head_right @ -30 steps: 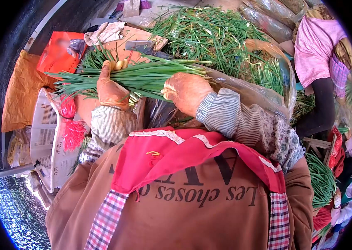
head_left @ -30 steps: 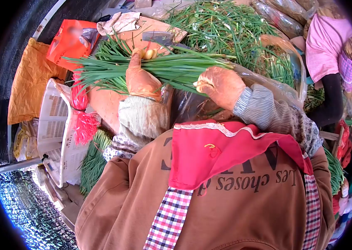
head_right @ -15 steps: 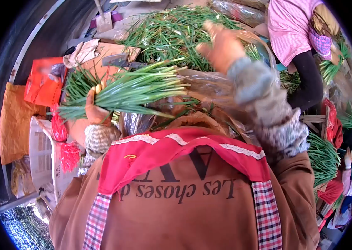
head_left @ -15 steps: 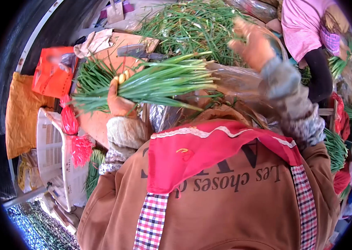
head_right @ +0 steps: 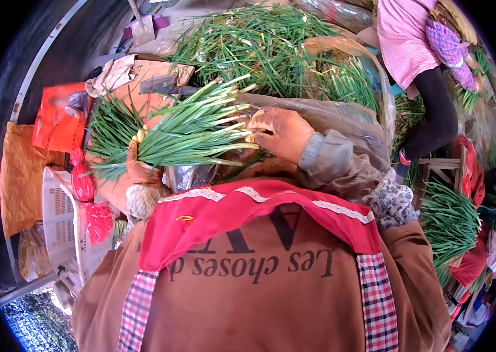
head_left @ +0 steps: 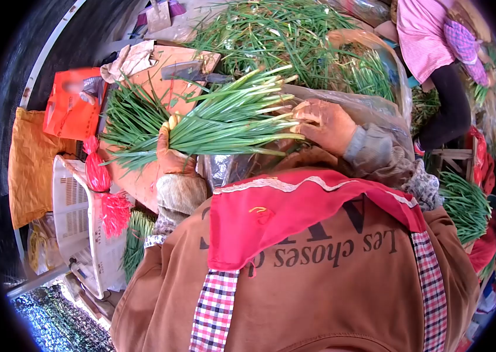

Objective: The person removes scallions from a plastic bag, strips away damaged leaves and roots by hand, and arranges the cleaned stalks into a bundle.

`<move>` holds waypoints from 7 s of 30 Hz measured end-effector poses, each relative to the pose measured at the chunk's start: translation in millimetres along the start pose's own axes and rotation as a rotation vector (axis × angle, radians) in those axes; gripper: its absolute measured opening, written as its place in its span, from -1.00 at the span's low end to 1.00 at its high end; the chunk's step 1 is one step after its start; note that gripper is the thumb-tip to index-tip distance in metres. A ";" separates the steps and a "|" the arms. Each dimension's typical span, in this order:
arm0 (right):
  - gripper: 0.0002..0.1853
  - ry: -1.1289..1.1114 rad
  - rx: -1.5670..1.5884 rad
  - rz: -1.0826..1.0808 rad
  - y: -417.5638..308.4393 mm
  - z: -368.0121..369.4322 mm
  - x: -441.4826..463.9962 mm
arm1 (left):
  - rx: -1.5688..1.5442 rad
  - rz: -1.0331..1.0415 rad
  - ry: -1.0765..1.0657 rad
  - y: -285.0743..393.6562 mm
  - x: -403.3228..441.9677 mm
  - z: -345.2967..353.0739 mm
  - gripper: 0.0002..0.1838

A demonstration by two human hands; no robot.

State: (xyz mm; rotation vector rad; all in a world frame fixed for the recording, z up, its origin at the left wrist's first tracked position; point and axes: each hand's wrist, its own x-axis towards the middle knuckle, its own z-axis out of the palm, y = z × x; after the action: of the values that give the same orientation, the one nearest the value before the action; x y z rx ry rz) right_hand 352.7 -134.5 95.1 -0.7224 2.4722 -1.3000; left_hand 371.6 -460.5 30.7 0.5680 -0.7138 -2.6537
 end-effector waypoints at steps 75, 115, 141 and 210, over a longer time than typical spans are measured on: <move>-0.86 -0.068 0.192 0.087 -30.1 20.3 35.3 | 0.362 0.107 -0.938 37.6 -60.2 74.5 -0.81; -0.78 -0.034 1.230 -0.030 47.4 -55.1 29.8 | 0.255 0.112 -0.766 39.3 -46.8 42.3 -0.84; -0.58 0.138 -0.444 -0.192 -25.3 17.6 37.6 | 0.245 0.072 -0.870 39.0 -41.3 44.5 -0.81; -0.72 0.092 -0.466 -0.046 -97.9 -36.3 49.0 | 0.074 0.226 -1.145 67.7 -30.5 155.9 -0.86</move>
State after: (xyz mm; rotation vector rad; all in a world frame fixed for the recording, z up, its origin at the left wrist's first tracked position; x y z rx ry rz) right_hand 325.5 -182.2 196.5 -0.8377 2.8852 -0.7839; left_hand 341.2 -440.8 199.6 -1.0611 -1.0470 -2.5442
